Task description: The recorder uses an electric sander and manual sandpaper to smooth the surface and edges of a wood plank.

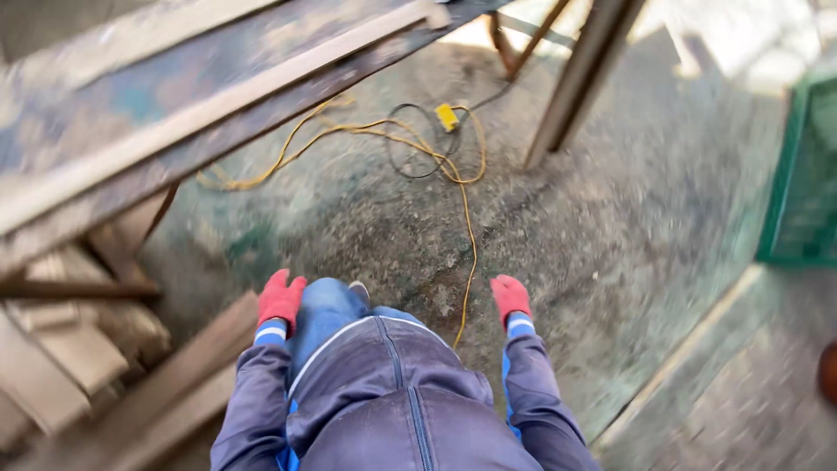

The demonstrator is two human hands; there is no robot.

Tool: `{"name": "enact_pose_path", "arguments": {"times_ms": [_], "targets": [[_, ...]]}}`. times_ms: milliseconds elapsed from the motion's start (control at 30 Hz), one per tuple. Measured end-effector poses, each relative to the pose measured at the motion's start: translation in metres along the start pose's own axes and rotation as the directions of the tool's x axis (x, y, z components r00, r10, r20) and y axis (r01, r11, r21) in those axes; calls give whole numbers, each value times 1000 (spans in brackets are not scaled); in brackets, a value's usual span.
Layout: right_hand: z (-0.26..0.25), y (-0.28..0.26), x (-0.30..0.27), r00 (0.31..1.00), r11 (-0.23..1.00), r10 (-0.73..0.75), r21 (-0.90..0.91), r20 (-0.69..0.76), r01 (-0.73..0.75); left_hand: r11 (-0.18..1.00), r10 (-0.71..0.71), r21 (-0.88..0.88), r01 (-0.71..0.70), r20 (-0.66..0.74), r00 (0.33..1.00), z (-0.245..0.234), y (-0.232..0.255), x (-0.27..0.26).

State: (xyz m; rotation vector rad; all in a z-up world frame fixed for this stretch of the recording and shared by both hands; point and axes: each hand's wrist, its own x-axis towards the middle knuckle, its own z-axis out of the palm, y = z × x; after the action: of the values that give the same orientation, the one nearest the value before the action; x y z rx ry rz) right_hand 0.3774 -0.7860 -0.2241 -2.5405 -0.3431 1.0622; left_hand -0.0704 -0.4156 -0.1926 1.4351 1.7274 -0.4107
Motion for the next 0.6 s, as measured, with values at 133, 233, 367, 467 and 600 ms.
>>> {"name": "enact_pose_path", "arguments": {"times_ms": [133,233,367,467,600], "targets": [[13,85,-27,996,689,-85,-719,39,87,970,215,103,-219,55,975,-3,138,30],[22,75,-62,989,717,73,-696,127,36,945,285,120,-303,146,947,14,237,21],[62,80,-66,718,486,632,572,293,-661,811,569,-280,-513,178,803,43,383,-11],[84,88,-25,769,745,550,226,325,-628,621,782,-353,-700,209,588,31,524,-49],[97,126,52,938,968,-219,-182,-267,174,21,996,-214,-977,88,2,-11,718,-122]]}}
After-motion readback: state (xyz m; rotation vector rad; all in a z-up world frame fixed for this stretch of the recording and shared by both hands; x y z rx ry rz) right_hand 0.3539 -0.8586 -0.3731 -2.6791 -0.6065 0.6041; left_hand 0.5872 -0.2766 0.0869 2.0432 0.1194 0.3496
